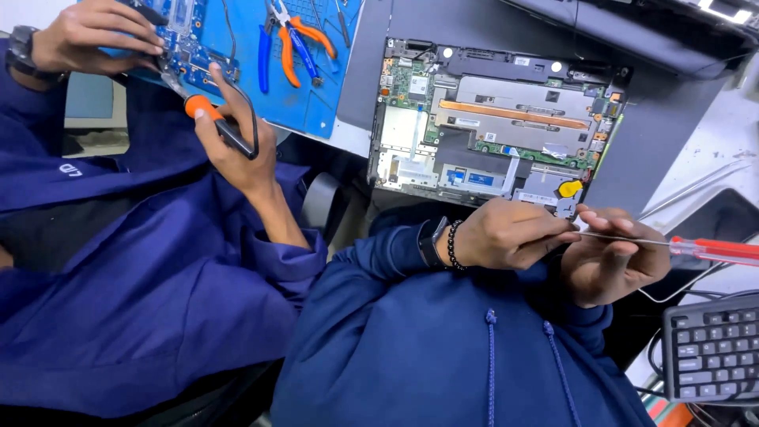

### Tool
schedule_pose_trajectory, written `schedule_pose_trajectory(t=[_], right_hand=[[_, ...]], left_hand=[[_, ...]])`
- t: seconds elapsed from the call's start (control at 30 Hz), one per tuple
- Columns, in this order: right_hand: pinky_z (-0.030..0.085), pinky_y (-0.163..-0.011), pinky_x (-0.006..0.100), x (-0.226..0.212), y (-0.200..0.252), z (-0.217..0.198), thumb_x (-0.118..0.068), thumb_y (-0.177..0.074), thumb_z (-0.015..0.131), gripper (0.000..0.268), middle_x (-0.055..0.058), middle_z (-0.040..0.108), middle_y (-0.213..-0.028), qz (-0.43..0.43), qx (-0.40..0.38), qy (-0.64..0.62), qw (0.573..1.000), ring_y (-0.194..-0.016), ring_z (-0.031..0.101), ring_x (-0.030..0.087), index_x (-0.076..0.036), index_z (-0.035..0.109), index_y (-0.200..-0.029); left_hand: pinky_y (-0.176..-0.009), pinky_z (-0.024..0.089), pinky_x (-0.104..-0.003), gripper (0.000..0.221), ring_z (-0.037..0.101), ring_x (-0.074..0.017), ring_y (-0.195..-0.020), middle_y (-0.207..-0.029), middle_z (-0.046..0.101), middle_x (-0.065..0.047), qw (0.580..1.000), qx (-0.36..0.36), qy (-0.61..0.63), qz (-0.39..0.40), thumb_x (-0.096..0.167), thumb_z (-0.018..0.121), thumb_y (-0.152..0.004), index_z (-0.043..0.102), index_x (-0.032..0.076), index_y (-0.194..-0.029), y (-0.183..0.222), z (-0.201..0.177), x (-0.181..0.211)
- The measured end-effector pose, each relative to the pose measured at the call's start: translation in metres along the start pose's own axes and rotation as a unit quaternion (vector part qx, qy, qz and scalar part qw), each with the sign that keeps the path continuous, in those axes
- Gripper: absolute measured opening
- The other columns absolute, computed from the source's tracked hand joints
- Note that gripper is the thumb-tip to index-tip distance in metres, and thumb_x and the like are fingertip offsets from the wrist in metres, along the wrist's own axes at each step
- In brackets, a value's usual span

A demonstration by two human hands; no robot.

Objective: Repair a laptop by manipulating internal components and using a screwdriver

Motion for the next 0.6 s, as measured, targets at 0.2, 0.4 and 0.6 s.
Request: schedule_pose_trajectory(t=[0.2,0.4,0.6], right_hand=[[0.064,-0.079,0.043,-0.005,-0.011,-0.001,-0.026,-0.104,0.071,0.027,0.017,0.064,-0.08,-0.005,-0.045,0.008,0.999,-0.076,0.068,0.03,-0.002,0.06,-0.111],[0.061,-0.076,0.042,-0.022,-0.022,-0.018,-0.025,-0.11,0.064,0.02,0.011,0.062,-0.082,-0.024,-0.046,0.005,0.999,-0.074,0.063,0.023,-0.009,0.056,-0.119],[0.047,-0.059,0.035,-0.022,-0.019,-0.041,-0.032,-0.111,0.065,0.032,0.009,0.056,-0.086,0.005,0.016,0.083,0.996,-0.061,0.048,0.015,-0.005,0.058,-0.128]], left_hand=[[-0.07,0.06,-0.038,0.017,0.075,-0.0246,-0.079,-0.1,0.075,-0.01,1.0,-0.007,-0.006,-0.01,0.016,0.067,-0.106,0.067,0.005,-0.12,0.007,-0.006,-0.008],[-0.075,0.061,-0.035,0.04,0.08,-0.0212,-0.088,-0.11,0.079,-0.005,0.998,-0.043,-0.046,0.013,0.021,0.071,-0.11,0.053,0.013,-0.145,0.017,-0.025,-0.031],[-0.071,0.065,-0.033,0.021,0.079,-0.0228,-0.085,-0.101,0.079,-0.011,0.966,0.079,-0.243,-0.051,0.007,0.064,-0.108,0.061,0.005,-0.128,0.016,-0.115,-0.073]])
Point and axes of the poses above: each hand's wrist, its own y-axis away from the middle knuckle, its own z-axis out of the palm, x = y × z, the point moved 4 cm from there along -y, towards the middle knuckle
